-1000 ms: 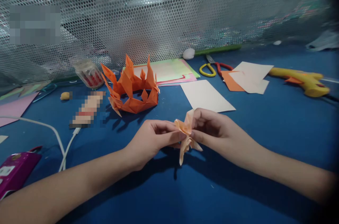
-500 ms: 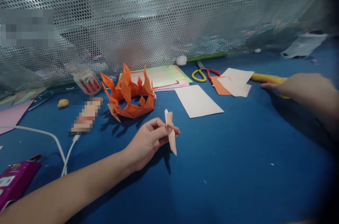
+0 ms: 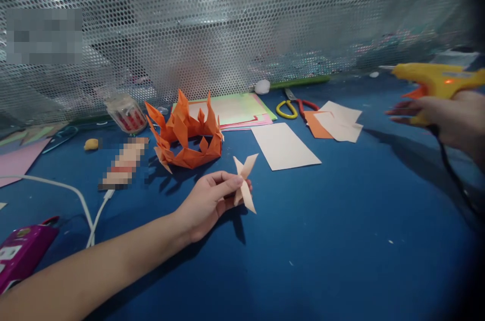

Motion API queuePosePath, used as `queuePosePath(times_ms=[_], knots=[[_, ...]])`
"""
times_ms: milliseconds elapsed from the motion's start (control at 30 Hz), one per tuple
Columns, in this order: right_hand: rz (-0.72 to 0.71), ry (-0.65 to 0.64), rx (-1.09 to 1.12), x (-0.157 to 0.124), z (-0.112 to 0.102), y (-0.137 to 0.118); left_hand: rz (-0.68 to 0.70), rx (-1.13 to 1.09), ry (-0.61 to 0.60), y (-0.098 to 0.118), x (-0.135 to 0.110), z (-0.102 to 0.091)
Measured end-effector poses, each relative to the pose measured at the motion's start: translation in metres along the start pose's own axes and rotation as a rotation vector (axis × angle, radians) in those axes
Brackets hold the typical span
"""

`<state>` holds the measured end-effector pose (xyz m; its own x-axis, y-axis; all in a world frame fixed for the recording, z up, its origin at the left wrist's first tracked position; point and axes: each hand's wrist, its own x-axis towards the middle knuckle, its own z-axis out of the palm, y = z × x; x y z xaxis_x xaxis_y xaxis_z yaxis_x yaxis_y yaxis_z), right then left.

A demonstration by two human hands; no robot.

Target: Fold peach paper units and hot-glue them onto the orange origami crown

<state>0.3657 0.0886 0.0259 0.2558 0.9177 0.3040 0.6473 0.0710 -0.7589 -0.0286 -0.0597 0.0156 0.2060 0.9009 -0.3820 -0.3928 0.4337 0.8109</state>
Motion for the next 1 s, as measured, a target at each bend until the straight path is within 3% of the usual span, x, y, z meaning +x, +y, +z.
queuePosePath(times_ms=[100, 267, 467, 1000], knots=[[0.077, -0.06, 0.123, -0.014, 0.013, -0.022, 0.011, -0.025, 0.017, -0.001, 0.0, 0.0], [-0.068, -0.281, 0.238, -0.062, 0.049, -0.056, 0.033, -0.051, 0.05, -0.003, -0.001, 0.002], [-0.2, -0.359, 0.144, -0.111, 0.086, -0.072, 0.05, -0.069, 0.099, -0.005, 0.001, 0.003], [-0.479, -0.337, 0.049, -0.131, 0.098, -0.073, 0.073, -0.061, 0.081, -0.007, 0.002, 0.005]])
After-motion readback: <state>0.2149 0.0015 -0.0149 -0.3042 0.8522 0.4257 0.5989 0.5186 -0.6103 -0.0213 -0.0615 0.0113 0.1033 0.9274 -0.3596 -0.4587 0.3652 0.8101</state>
